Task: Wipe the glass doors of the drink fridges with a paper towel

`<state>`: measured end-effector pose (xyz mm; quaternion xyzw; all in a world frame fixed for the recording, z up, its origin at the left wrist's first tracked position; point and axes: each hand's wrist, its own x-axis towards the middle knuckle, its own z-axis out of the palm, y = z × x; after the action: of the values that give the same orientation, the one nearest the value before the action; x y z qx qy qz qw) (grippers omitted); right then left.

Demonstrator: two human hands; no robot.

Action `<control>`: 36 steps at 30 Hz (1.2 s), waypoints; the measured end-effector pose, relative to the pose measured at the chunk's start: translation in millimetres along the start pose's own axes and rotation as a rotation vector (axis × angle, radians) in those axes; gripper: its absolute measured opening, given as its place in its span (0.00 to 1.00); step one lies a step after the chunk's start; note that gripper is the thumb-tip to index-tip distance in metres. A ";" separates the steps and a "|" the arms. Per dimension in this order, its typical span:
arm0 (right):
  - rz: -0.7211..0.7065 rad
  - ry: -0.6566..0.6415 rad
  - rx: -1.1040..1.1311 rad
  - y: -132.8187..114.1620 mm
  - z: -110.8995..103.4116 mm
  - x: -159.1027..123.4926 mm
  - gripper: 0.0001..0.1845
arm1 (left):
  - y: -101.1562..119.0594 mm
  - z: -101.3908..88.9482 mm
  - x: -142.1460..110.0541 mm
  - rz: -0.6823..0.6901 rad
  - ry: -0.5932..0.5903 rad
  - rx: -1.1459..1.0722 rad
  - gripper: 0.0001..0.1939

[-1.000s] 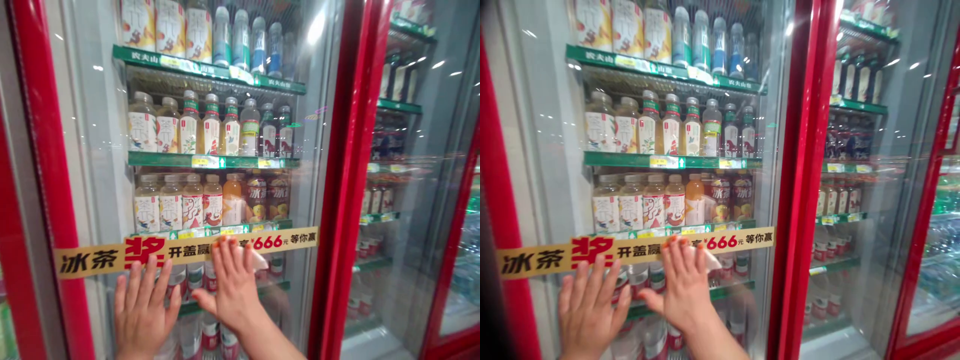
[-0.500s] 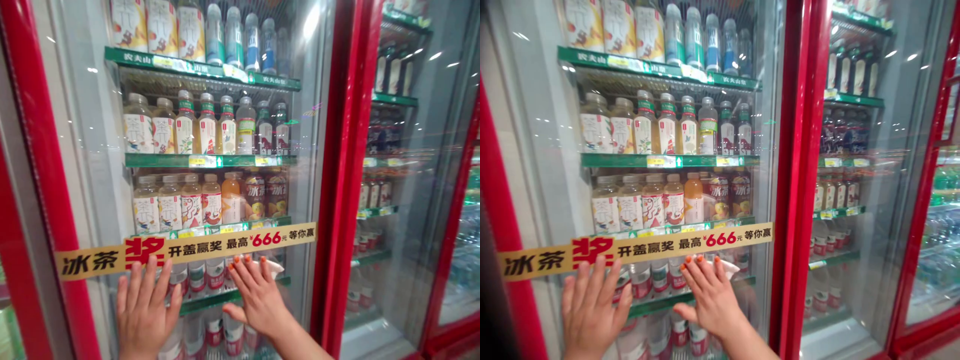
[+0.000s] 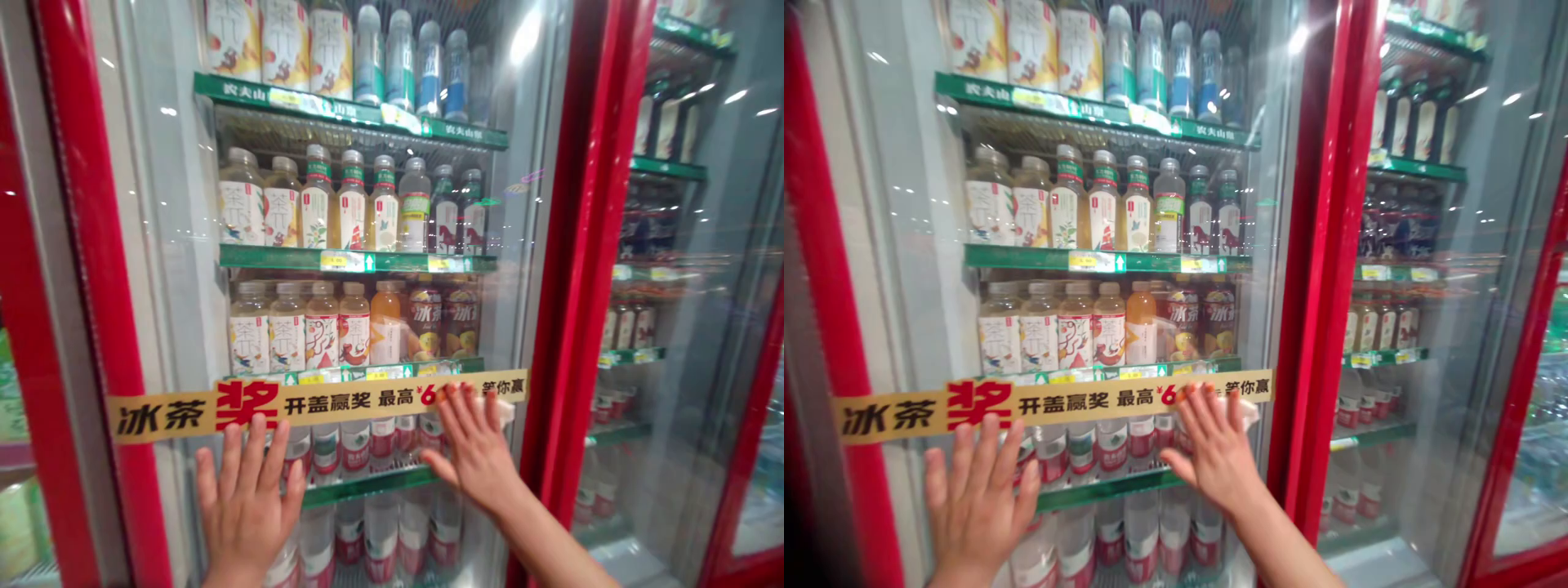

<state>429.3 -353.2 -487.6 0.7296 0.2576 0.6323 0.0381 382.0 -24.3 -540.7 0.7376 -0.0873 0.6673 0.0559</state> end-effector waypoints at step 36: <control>-0.634 -0.123 0.195 -35.1 -0.5 63.5 0.51 | -14.3 -22.0 0.1 0.071 -0.003 -0.113 0.42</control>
<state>421.6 -296.0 -443.5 0.6502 0.5282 0.5163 0.1780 363.5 -5.9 -537.9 0.7307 -0.1512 0.6617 0.0737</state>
